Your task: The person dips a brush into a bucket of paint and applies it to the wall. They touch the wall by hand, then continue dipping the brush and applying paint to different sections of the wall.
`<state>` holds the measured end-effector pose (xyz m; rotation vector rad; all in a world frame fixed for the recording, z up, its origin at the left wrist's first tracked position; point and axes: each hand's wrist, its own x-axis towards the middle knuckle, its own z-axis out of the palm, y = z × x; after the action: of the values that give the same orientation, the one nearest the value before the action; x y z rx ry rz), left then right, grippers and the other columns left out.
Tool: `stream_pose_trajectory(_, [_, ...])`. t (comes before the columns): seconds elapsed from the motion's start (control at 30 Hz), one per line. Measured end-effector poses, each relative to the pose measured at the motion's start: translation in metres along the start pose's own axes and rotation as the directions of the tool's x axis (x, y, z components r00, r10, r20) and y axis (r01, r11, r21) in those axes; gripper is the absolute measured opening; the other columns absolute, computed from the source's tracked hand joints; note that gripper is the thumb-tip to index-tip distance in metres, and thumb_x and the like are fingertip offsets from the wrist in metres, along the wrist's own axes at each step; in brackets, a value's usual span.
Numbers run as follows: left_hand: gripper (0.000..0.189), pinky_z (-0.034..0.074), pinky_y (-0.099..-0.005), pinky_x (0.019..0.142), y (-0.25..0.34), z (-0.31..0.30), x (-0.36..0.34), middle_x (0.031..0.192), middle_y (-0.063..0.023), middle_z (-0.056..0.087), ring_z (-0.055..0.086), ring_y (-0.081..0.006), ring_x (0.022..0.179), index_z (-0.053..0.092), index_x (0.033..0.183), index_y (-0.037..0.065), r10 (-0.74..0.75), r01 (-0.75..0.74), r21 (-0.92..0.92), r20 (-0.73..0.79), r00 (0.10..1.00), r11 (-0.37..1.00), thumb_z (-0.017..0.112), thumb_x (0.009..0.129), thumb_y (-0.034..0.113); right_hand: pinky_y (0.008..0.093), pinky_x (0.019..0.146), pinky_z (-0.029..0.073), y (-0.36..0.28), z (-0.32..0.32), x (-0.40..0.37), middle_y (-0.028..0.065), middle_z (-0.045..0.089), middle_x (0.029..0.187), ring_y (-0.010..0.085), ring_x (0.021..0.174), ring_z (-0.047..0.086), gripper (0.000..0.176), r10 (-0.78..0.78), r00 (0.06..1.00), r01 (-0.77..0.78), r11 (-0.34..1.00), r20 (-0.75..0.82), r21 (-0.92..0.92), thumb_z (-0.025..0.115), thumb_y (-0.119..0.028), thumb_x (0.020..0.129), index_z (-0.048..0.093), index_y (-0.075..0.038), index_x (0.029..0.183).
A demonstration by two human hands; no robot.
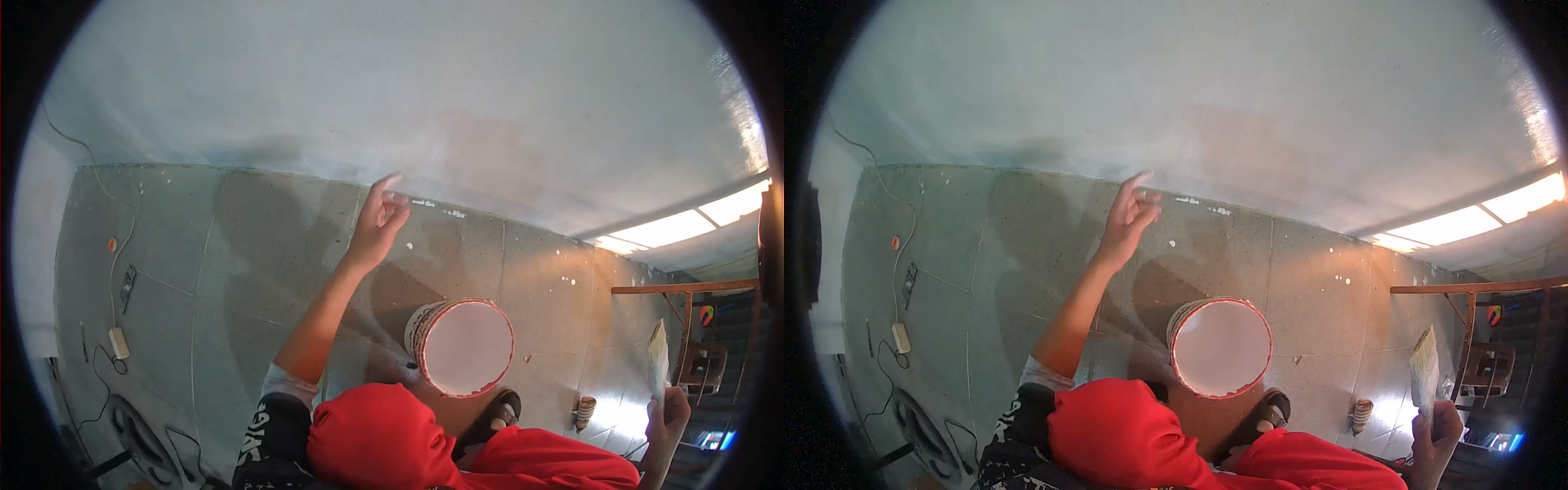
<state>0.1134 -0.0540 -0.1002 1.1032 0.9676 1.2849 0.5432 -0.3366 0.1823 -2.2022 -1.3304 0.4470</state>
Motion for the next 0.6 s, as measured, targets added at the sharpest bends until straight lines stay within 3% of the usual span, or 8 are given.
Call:
stream_pose_trajectory(0.03, [0.057,0.049,-0.0385,0.089,0.006,0.003,0.008,0.114,-0.0099,0.053,0.056,-0.0209,0.097,0.034,0.148,0.016,0.142,-0.139,0.331,0.016,0.990,0.933,0.057,0.095,0.020,0.0196,0.042,0.023,-0.001,0.001,-0.001,-0.0084,0.042,0.060,-0.0008,0.049,0.034,0.012,0.028,0.999,-0.028,0.999,-0.031,-0.018,0.058,-0.006,0.090,0.051,-0.009,0.081])
stream_pose_trajectory(0.07, [0.057,0.049,-0.0385,0.089,0.012,0.006,0.014,0.114,-0.0099,0.053,0.056,-0.0209,0.097,0.034,0.148,0.016,0.136,-0.132,0.332,0.012,0.991,0.934,0.057,0.095,0.020,0.0196,0.042,0.023,-0.002,0.000,0.000,-0.0084,0.042,0.060,-0.0008,0.049,0.034,0.012,0.029,0.999,-0.029,0.999,-0.024,-0.020,0.058,-0.006,0.090,0.051,-0.009,0.081])
stream_pose_trajectory(0.13, [0.071,0.050,-0.0384,0.086,0.022,0.013,0.026,0.112,-0.0113,0.051,0.055,-0.0222,0.093,0.024,0.154,0.019,0.282,-0.230,0.696,0.040,0.959,0.681,0.061,0.093,0.026,0.0194,0.042,0.023,-0.003,-0.002,0.000,-0.0086,0.042,0.060,-0.0008,0.048,0.035,0.012,0.026,1.000,-0.026,0.998,-0.003,-0.052,0.058,-0.006,0.090,0.051,-0.009,0.081])
stream_pose_trajectory(0.23, [0.079,0.050,-0.0387,0.084,0.012,0.017,0.041,0.111,-0.0129,0.049,0.055,-0.0231,0.090,0.019,0.156,0.019,0.341,-0.229,0.754,0.007,0.940,0.616,0.063,0.090,0.025,0.0190,0.041,0.023,-0.006,-0.002,-0.002,-0.0083,0.044,0.060,-0.0007,0.048,0.036,0.011,0.022,1.000,-0.022,0.999,0.004,-0.028,0.058,-0.007,0.091,0.052,-0.009,0.082])
stream_pose_trajectory(0.37, [0.081,0.050,-0.0395,0.083,0.001,0.018,0.045,0.111,-0.0137,0.048,0.055,-0.0245,0.090,0.015,0.156,0.020,0.313,-0.191,0.771,-0.011,0.950,0.608,0.063,0.090,0.023,0.0190,0.041,0.023,-0.002,-0.003,-0.002,-0.0078,0.045,0.061,-0.0007,0.048,0.036,0.011,0.013,1.000,-0.014,0.998,-0.020,-0.057,0.059,-0.009,0.091,0.052,-0.009,0.082])
stream_pose_trajectory(0.6, [0.084,0.049,-0.0446,0.085,0.008,0.025,0.045,0.109,-0.0200,0.049,0.055,-0.0332,0.093,0.012,0.157,0.017,0.339,-0.232,0.811,0.043,0.940,0.538,0.062,0.089,0.019,0.0189,0.043,0.024,-0.009,-0.005,-0.004,-0.0073,0.045,0.062,-0.0006,0.049,0.036,0.012,0.038,0.999,-0.038,0.997,-0.001,-0.072,0.060,-0.010,0.092,0.053,-0.008,0.082])
